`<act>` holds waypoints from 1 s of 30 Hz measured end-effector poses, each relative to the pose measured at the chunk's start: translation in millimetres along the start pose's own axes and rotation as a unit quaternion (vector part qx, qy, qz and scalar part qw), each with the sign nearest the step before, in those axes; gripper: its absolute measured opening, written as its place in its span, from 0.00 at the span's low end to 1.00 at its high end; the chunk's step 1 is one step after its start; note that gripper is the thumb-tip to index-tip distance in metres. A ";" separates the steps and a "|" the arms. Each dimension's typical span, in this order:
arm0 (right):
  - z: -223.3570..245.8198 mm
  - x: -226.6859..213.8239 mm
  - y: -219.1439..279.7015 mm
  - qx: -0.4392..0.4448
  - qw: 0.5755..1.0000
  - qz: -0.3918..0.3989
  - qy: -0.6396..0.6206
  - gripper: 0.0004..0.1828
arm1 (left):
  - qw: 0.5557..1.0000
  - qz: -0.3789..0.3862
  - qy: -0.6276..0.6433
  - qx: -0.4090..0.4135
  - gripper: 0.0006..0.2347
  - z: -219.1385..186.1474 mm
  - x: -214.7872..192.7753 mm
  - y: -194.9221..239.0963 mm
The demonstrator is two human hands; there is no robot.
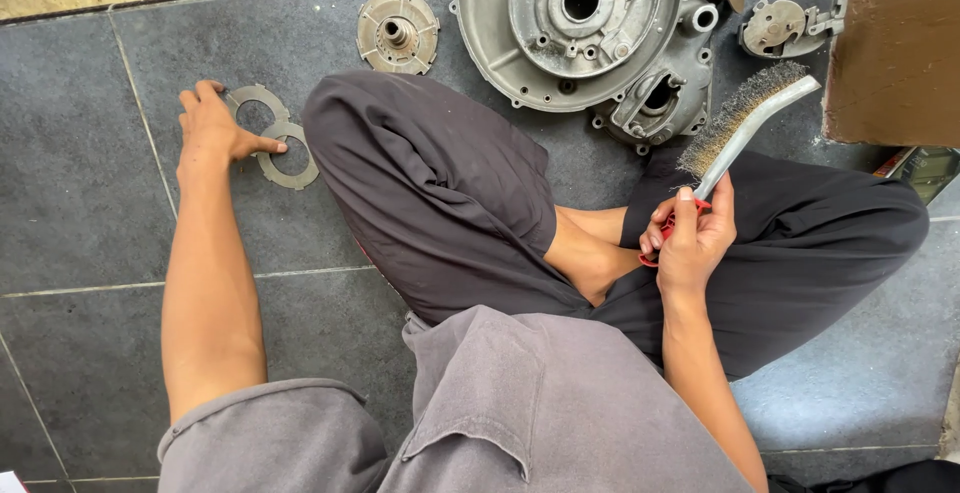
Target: Cleaning internal motorcycle engine components, specifically clutch plates and housing, using a wire brush.
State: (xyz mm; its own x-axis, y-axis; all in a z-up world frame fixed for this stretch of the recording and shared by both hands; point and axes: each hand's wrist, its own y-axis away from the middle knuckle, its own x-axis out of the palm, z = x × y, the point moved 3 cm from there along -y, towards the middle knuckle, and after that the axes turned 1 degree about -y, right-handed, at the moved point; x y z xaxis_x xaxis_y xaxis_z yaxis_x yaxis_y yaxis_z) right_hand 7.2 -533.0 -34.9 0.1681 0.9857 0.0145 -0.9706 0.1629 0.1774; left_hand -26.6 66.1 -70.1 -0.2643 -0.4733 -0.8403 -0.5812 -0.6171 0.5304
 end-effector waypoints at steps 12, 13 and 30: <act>-0.4 1.8 3.3 0.007 1.000 0.003 0.000 0.26 | 0.989 -0.084 -0.009 0.120 0.18 86.8 46.1 -82.1; -0.6 1.7 3.8 0.009 1.000 0.003 -0.001 0.26 | 0.989 -0.085 0.011 0.121 0.17 87.8 47.7 -80.4; 5.0 -0.4 8.4 0.010 1.000 0.003 -0.014 0.27 | 0.978 -0.058 -0.148 0.138 0.19 8.9 37.6 -7.1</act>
State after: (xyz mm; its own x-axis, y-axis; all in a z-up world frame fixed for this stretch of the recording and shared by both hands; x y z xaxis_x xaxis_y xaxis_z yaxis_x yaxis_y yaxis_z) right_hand -0.1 -532.3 -28.6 0.1667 0.9850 0.0436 -0.9679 0.1551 0.1977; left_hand -39.2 58.3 -106.5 -0.3720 -0.1822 -0.9102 -0.7955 -0.4427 0.4137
